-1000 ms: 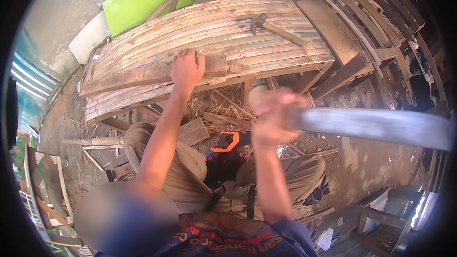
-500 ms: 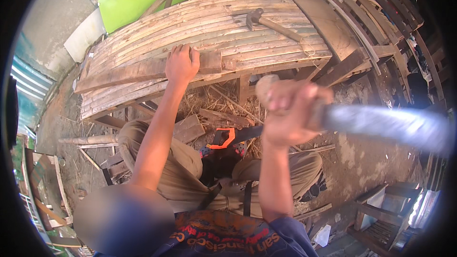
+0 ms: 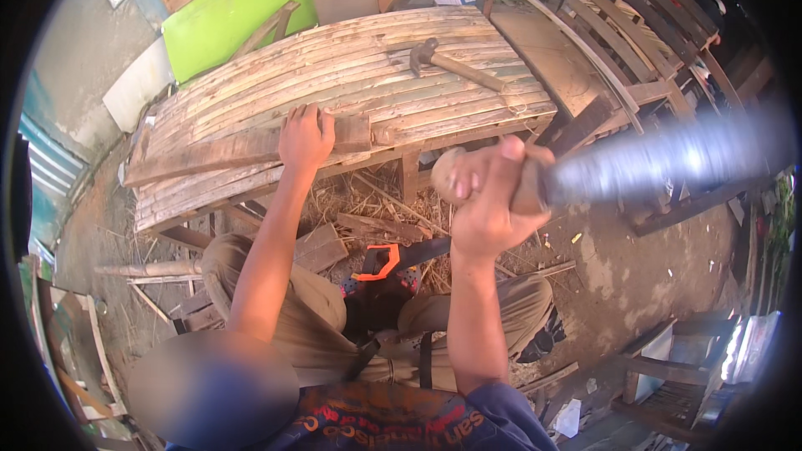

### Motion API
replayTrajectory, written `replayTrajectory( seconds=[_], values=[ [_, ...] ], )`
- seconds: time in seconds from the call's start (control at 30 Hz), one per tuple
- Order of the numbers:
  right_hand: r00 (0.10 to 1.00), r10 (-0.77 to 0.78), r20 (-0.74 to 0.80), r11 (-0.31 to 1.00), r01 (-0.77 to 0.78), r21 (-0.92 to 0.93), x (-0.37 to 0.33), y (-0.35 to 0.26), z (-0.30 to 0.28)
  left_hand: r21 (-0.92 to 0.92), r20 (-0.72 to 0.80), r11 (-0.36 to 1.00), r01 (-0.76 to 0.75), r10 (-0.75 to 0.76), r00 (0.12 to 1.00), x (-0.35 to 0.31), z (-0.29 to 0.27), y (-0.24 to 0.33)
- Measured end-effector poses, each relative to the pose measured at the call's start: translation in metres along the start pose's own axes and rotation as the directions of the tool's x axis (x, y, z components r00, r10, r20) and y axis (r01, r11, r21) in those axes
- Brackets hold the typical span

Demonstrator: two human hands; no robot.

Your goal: The person is sawing a wooden plank on a makeshift workbench using a hand saw. They hold the wood steady with one hand and saw with the other, then reposition the plank and continue sawing.

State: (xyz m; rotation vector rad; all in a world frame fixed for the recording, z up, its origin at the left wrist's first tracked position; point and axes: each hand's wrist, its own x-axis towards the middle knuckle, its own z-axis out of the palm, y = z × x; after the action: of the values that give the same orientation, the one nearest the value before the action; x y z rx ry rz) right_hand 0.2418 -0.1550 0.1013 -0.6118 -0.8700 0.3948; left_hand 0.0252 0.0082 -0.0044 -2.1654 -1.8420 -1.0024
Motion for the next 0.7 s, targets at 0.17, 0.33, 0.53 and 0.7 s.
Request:
replayTrajectory(
  seconds=[0.17,0.33,0.53,0.7],
  values=[
    [0.802,0.568,0.184,0.710,-0.365,-0.602,-0.140,0.119,-0.043,0.034,-0.113,0.996,-0.086,0.090,0.990,0.000,0.016,0.002],
    [0.474,0.880,-0.028,0.420,-0.805,-0.419,-0.114,0.059,-0.019,0.049,-0.038,0.996,-0.070,0.072,0.997,0.007,0.001,-0.005],
    [0.995,-0.055,0.083,0.997,0.051,0.057,0.000,-0.012,0.003,0.019,-0.084,0.998,-0.064,0.065,0.994,-0.001,0.006,-0.012],
    [0.909,0.324,0.262,0.775,-0.096,-0.625,-0.130,0.120,-0.047,0.002,-0.040,0.998,-0.057,0.057,0.998,0.006,0.011,0.004]
  ],
)
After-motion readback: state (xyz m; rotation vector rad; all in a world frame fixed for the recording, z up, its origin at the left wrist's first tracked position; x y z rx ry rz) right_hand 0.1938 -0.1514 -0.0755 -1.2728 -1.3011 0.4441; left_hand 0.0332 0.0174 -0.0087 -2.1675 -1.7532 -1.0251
